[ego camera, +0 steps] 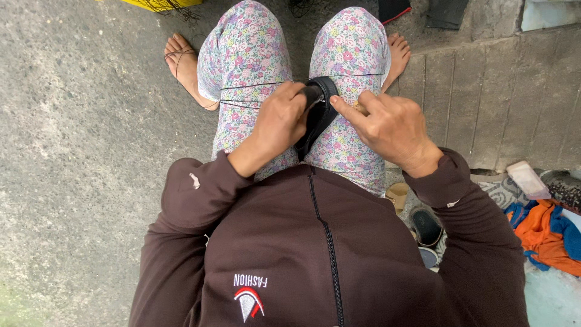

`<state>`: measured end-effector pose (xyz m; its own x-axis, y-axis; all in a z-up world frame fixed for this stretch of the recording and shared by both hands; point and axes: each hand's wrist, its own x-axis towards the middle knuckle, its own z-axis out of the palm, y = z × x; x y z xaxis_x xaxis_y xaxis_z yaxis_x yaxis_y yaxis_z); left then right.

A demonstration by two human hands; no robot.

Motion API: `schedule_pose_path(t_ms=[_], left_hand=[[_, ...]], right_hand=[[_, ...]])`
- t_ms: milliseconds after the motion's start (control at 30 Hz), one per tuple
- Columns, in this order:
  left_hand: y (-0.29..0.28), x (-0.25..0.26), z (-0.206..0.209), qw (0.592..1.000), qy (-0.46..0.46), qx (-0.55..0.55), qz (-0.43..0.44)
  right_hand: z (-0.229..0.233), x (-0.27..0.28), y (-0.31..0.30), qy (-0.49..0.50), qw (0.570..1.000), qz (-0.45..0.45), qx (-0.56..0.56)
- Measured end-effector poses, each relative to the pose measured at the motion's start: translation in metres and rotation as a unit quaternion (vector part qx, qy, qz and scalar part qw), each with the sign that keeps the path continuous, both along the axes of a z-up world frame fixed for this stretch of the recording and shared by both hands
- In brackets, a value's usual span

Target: The person sits on the ground and sews a black shoe using a needle and thread. They repeatedly push the needle through the shoe's sole and pull the thread tight to secure the stitching.

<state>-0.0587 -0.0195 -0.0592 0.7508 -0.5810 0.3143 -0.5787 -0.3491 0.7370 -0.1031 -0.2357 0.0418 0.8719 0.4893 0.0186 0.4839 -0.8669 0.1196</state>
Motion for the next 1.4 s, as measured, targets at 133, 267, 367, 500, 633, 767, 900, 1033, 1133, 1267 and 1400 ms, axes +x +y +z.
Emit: schedule_pose_path(t_ms=[133, 267, 367, 500, 633, 767, 900, 1033, 1133, 1267, 1400], left_hand=[[0.000, -0.001, 0.015, 0.981, 0.190, -0.030, -0.012], [0.009, 0.011, 0.045, 0.945, 0.317, -0.080, -0.025], [-0.001, 0.017, 0.045, 0.916, 0.383, -0.112, -0.031], [-0.008, 0.034, 0.058, 0.881, 0.472, -0.023, -0.028], [-0.005, 0.027, 0.055, 0.962, 0.269, -0.036, -0.019], [0.014, 0.000, 0.044, 1.000, 0.002, -0.021, -0.023], [0.014, -0.010, 0.050, 0.992, 0.011, 0.116, -0.043], [0.011, -0.005, 0.065, 0.949, 0.309, 0.038, -0.047], [0.005, 0.001, 0.070, 0.881, 0.469, -0.055, -0.027], [-0.007, -0.001, 0.049, 0.835, 0.542, -0.092, -0.025], [-0.009, -0.003, 0.054, 0.802, 0.584, -0.123, -0.003]], right_hand=[[-0.003, -0.001, -0.002, -0.008, 1.000, 0.003, 0.017], [0.028, 0.010, 0.003, 0.129, 0.991, -0.002, 0.044], [0.056, 0.029, -0.004, 0.302, 0.953, -0.005, -0.006], [0.088, 0.055, -0.017, 0.502, 0.814, -0.103, -0.274], [0.066, 0.034, -0.047, 0.400, 0.906, -0.087, -0.110], [0.032, 0.018, -0.038, 0.375, 0.897, -0.093, 0.216], [-0.018, -0.004, -0.005, 0.287, 0.803, -0.184, 0.488], [-0.030, -0.018, 0.019, 0.184, 0.728, -0.265, 0.605], [-0.036, -0.032, 0.034, 0.163, 0.735, -0.247, 0.611], [-0.056, -0.045, 0.029, 0.155, 0.779, -0.210, 0.570], [-0.032, -0.040, 0.033, 0.158, 0.788, -0.198, 0.561]])
